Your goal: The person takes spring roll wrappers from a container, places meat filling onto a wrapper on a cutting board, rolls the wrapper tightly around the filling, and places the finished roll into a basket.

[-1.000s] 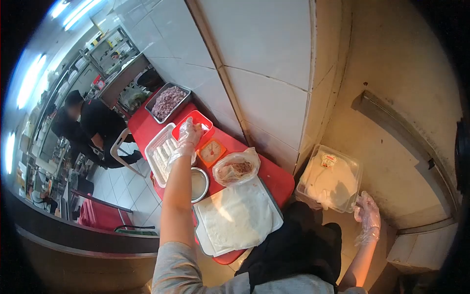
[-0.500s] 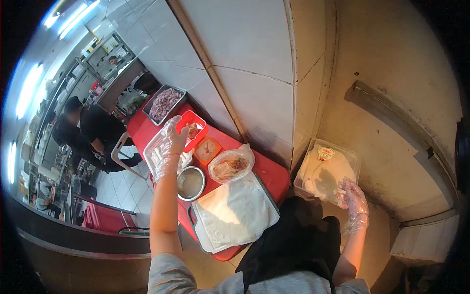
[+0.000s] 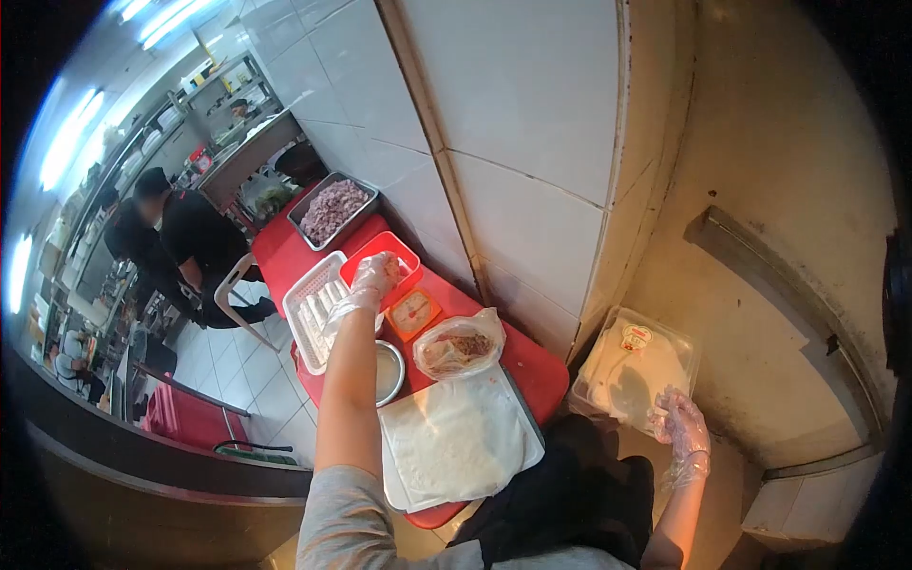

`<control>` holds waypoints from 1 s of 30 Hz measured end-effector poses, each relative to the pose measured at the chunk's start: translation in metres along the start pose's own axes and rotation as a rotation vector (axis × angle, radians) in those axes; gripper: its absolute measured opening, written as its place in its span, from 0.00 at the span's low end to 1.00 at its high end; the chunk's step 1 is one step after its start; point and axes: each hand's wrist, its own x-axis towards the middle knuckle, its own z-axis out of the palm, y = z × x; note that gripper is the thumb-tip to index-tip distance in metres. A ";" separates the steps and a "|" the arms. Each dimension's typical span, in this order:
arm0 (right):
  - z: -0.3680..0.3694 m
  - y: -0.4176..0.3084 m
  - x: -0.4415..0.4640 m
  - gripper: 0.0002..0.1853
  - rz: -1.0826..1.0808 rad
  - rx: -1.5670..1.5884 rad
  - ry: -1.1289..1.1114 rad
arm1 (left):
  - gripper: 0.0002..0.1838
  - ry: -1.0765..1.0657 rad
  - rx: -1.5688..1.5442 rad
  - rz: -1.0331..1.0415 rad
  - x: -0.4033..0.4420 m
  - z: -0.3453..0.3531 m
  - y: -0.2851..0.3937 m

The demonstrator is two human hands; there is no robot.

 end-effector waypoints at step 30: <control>0.366 -0.124 -0.097 0.10 -1.226 -0.586 -1.329 | 0.42 -0.716 -0.530 -0.004 -0.301 -0.018 0.165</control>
